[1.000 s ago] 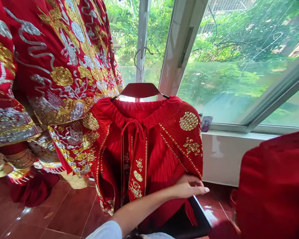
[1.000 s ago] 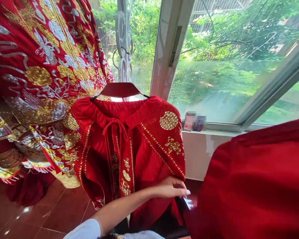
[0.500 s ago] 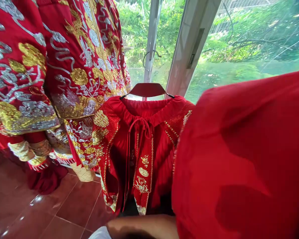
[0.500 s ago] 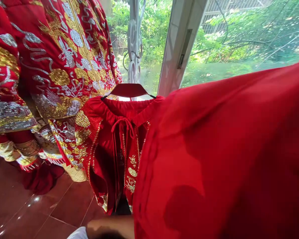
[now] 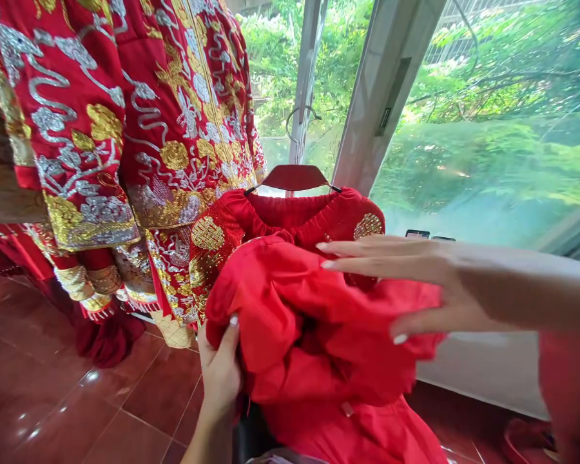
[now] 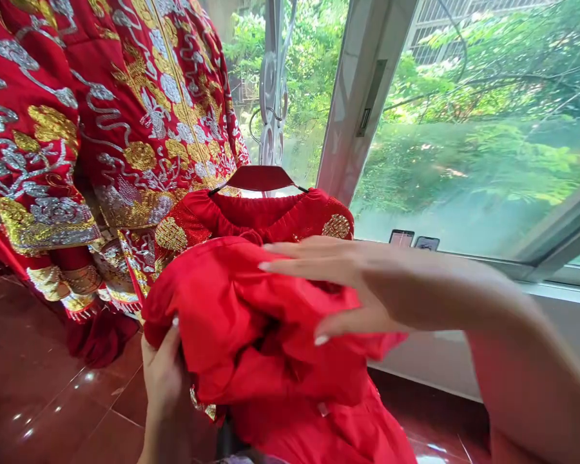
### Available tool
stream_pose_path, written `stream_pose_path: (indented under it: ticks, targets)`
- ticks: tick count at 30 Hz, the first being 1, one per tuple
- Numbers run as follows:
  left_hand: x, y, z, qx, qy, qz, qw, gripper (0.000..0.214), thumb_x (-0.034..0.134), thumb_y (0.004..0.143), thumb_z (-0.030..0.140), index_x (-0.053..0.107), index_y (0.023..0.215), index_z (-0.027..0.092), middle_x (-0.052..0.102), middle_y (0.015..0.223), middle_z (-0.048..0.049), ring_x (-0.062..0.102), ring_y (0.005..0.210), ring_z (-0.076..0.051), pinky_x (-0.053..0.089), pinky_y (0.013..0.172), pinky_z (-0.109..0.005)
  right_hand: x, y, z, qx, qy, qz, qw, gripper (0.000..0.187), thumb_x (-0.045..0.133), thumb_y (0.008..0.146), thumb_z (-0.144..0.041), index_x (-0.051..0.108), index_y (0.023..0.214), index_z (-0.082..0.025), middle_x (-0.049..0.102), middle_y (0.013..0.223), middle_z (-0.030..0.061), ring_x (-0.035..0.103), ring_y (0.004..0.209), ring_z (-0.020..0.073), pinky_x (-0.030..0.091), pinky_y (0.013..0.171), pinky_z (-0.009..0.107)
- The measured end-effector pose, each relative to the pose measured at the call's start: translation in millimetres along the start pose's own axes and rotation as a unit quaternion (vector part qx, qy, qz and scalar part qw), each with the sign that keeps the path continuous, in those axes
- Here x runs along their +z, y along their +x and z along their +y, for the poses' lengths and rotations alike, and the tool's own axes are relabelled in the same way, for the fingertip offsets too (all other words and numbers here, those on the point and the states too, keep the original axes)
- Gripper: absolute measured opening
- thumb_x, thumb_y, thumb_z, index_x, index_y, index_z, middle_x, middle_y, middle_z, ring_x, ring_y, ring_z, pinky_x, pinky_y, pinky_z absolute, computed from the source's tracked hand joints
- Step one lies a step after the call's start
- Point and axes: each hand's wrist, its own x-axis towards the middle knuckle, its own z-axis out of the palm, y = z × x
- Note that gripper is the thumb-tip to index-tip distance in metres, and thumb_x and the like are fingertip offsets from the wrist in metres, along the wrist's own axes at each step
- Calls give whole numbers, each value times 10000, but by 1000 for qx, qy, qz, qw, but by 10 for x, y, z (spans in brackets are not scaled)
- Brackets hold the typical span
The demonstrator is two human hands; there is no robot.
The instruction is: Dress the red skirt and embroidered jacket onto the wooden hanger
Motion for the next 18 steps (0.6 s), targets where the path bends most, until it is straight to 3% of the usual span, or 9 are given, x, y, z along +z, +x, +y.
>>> stream_pose_path:
  ticks: [2,4,6,8,9,11,14,18]
  targets:
    - [-58,-16,47,38,26,-59,997,337,790,597,459,729,787,187,711,744,-10,643,702,-169,534,681,-258,160,243,-138,-22,53,25,998,938,713,760,-440,207,1522,-234,307,1542,70,322,1398,269,365,1090,399]
    - [-136,-54,102,80,73,-150,983,253,814,574,392,739,719,198,692,655,-9,622,625,-174,523,621,-263,353,464,-234,-36,121,8,992,1012,751,712,-389,188,1526,-180,401,1479,130,426,1319,274,417,1032,388]
    - [-189,-72,169,111,102,-205,967,191,801,608,342,751,734,207,697,658,-17,624,624,-184,521,624,-273,508,629,-278,-37,184,-60,980,823,722,727,-264,368,1459,-140,628,1232,117,617,1040,198,498,863,289]
    - [-185,-53,222,112,104,-216,964,160,742,700,329,753,815,217,717,738,-22,641,676,-180,522,657,-264,567,707,-286,-14,225,-91,970,432,621,766,-133,636,1198,-113,719,912,45,636,739,108,485,680,200]
    - [-163,-35,226,99,102,-229,963,172,720,730,326,743,861,217,720,780,-24,647,706,-175,521,669,-254,555,711,-280,3,231,-69,971,298,559,777,-82,702,1037,-109,712,802,21,614,659,84,464,631,183]
    - [-100,-9,152,54,110,-296,947,254,723,733,313,705,961,202,714,857,-38,653,783,-176,521,705,-245,466,660,-245,37,214,31,976,288,461,775,-35,724,864,-113,696,749,15,616,657,78,455,628,184]
    - [-31,-49,-190,-1,142,-386,911,353,692,761,299,630,1090,187,686,995,-73,640,916,-192,516,825,-289,253,484,-120,74,170,155,971,353,427,783,-68,719,967,-140,702,880,34,655,823,123,484,709,229]
    - [-9,-234,-775,-2,224,-351,909,370,672,740,274,633,1098,188,643,1146,-104,591,1070,-238,473,951,-366,-27,186,152,109,147,205,961,363,425,849,-152,686,1101,-153,684,977,56,646,950,172,499,783,289]
